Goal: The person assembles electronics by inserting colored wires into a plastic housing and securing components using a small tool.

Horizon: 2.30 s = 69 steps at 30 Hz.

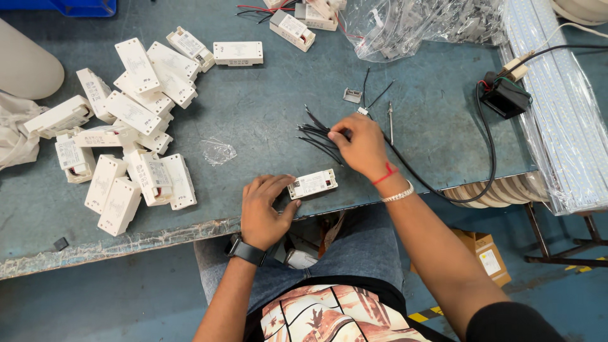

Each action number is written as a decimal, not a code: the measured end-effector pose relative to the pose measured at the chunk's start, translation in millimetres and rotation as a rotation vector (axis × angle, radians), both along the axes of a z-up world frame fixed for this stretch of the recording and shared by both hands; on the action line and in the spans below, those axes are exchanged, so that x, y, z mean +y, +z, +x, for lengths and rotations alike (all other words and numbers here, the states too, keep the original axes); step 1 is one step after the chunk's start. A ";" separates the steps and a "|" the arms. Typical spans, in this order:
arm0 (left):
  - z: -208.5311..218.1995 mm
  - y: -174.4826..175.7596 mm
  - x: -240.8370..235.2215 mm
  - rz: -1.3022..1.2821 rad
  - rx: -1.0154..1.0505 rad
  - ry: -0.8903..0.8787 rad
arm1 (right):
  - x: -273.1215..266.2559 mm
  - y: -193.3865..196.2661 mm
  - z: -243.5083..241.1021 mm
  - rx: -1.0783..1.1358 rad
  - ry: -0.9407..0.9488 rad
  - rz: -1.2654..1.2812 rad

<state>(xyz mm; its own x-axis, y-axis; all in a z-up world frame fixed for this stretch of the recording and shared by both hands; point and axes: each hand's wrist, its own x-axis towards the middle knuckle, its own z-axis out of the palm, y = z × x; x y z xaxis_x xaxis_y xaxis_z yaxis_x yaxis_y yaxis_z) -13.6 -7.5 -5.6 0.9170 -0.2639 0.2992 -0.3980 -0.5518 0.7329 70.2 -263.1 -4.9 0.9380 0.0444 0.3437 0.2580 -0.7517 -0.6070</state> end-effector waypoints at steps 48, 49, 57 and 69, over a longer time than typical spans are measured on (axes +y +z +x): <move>4.2 -0.1 -3.6 -0.064 0.015 0.065 | -56.3 -17.7 348.0 -0.269 0.160 -0.123; 4.1 -0.8 -3.1 -0.073 0.035 0.054 | -60.6 -22.4 368.8 -0.316 0.195 -0.149; -4.9 -12.9 -0.8 -0.035 -0.009 0.035 | -70.6 -41.2 461.8 0.039 0.081 -0.472; -4.9 -20.1 -3.8 -0.017 -0.003 0.062 | -51.7 -35.5 435.9 -0.090 -0.077 -0.522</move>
